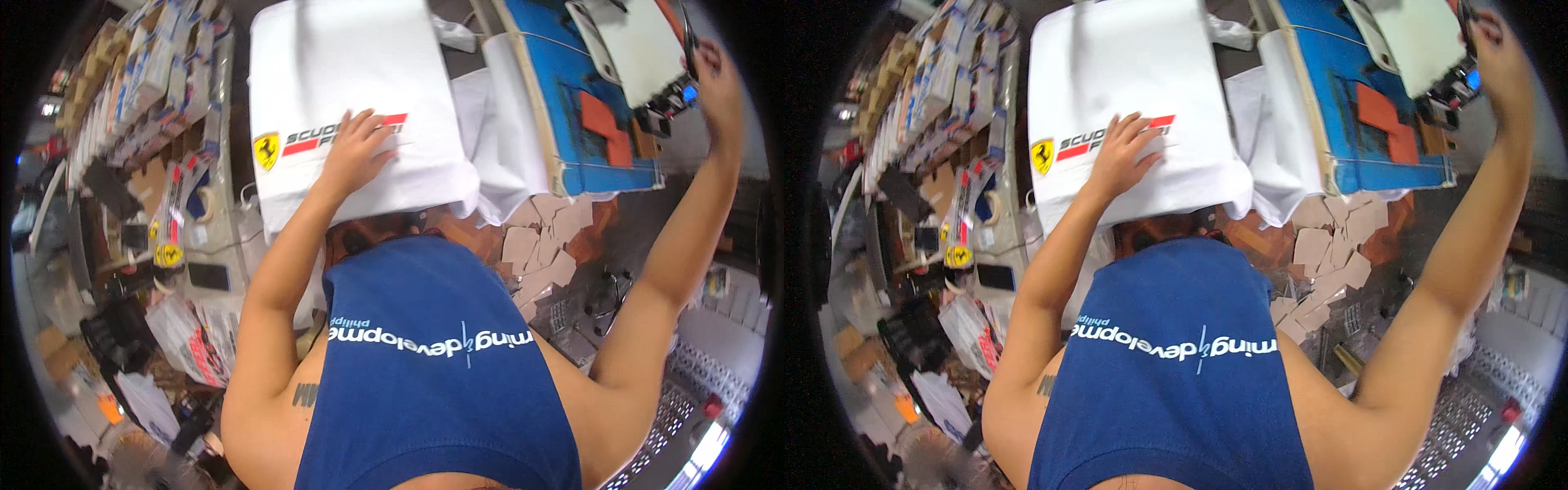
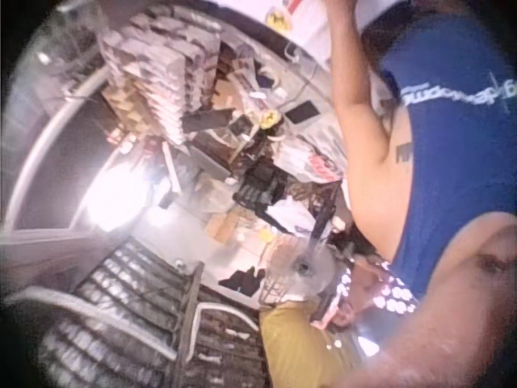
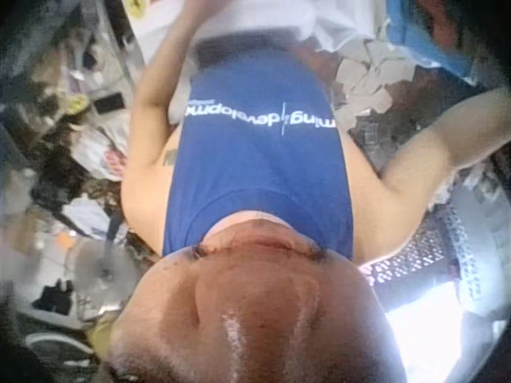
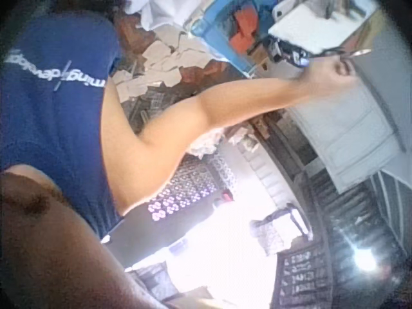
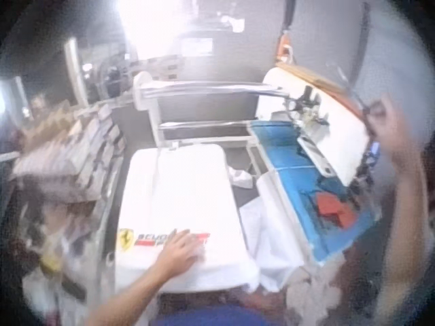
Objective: The person places white t-shirts onto a heat press, aligns printed transfer sheets with Ferrari graphics, and operates the press to apply the designs. They handle multiple shirts and transfers, smoothing each sheet before pressing and stacking finished shirts.
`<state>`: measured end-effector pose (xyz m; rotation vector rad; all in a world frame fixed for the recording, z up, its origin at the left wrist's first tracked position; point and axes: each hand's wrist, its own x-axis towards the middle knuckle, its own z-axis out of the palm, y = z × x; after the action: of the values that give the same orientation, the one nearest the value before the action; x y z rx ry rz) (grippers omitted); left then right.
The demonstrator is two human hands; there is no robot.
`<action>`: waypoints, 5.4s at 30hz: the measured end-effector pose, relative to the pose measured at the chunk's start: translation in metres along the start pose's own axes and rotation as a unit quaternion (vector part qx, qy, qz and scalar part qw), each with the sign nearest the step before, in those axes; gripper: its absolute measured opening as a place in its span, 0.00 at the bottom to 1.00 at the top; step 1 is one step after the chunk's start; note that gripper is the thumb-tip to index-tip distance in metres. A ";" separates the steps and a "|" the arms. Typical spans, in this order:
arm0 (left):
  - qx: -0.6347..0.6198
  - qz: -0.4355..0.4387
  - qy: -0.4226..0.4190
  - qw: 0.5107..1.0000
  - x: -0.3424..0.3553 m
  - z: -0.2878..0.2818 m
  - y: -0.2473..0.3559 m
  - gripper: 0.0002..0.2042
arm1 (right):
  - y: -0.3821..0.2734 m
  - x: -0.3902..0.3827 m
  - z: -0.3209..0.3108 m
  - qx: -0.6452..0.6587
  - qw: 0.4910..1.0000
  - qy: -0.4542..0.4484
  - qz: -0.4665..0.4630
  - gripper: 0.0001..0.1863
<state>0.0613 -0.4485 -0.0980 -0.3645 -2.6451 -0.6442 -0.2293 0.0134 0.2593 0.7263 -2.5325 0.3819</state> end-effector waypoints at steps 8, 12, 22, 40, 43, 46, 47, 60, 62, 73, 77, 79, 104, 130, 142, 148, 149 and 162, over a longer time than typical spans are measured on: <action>-0.017 0.039 -0.032 0.999 -0.013 0.008 0.016 0.20 | -0.271 -0.298 0.202 0.608 0.649 -0.242 0.388 0.23; 0.012 0.082 0.002 0.997 -0.030 0.010 0.023 0.11 | -0.297 -0.351 0.209 0.653 0.538 -0.192 0.498 0.28; -0.032 0.065 0.061 0.996 -0.028 0.026 0.029 0.08 | -0.324 -0.380 0.223 0.629 0.593 -0.245 0.439 0.28; -0.012 0.069 0.031 0.997 -0.024 0.021 0.038 0.10 | -0.341 -0.352 0.228 0.614 0.609 -0.233 0.445 0.31; -0.017 0.068 0.034 0.997 -0.024 0.021 0.038 0.10 | -0.339 -0.354 0.229 0.608 0.616 -0.234 0.443 0.31; -0.024 0.063 0.037 0.997 -0.024 0.022 0.038 0.10 | -0.337 -0.357 0.228 0.598 0.622 -0.245 0.443 0.31; -0.026 0.061 0.037 0.997 -0.024 0.022 0.039 0.10 | -0.337 -0.357 0.227 0.593 0.623 -0.252 0.444 0.31; -0.053 0.055 0.040 0.996 -0.024 0.019 0.041 0.09 | -0.333 -0.338 0.238 0.570 0.636 -0.252 0.455 0.30; -0.056 0.057 0.044 0.996 -0.025 0.020 0.041 0.09 | -0.333 -0.339 0.237 0.563 0.639 -0.255 0.458 0.30; -0.101 0.019 0.039 0.994 -0.023 0.010 0.040 0.10 | -0.315 -0.345 0.243 0.559 0.659 -0.260 0.432 0.27; -0.057 -0.041 0.044 0.997 -0.031 -0.032 0.011 0.14 | -0.276 -0.361 0.230 0.420 0.725 -0.114 0.534 0.28; 0.020 -0.077 0.059 0.995 -0.037 -0.061 -0.021 0.17 | -0.259 -0.365 0.213 0.390 0.749 -0.094 0.527 0.27; 0.033 -0.233 -0.033 0.971 0.132 -0.074 -0.214 0.17 | 0.141 0.106 0.007 -0.189 0.947 -0.170 0.198 0.18; 0.199 -0.176 -0.098 0.959 0.170 -0.095 -0.369 0.10 | -0.309 -0.057 0.412 0.104 0.972 -0.183 -0.100 0.33; 0.144 -0.200 0.097 0.964 0.133 -0.105 -0.338 0.19 | -0.306 -0.072 0.396 0.153 0.983 -0.083 -0.065 0.30; -0.078 -0.461 0.022 0.884 -0.044 -0.127 -0.194 0.19 | -0.246 -0.167 0.313 0.137 0.926 -0.236 0.262 0.25; -0.098 -0.482 0.025 0.870 -0.075 -0.128 -0.159 0.17 | -0.246 -0.188 0.306 0.163 0.921 -0.237 0.264 0.23; -0.259 -0.583 0.036 0.769 -0.174 -0.094 -0.113 0.12 | -0.227 -0.248 0.312 0.416 0.707 -0.237 0.520 0.23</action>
<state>0.2074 -0.6185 -0.1389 1.2673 -2.2859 -1.6803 -0.0315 -0.1873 -0.1022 -0.6002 -2.9352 2.0227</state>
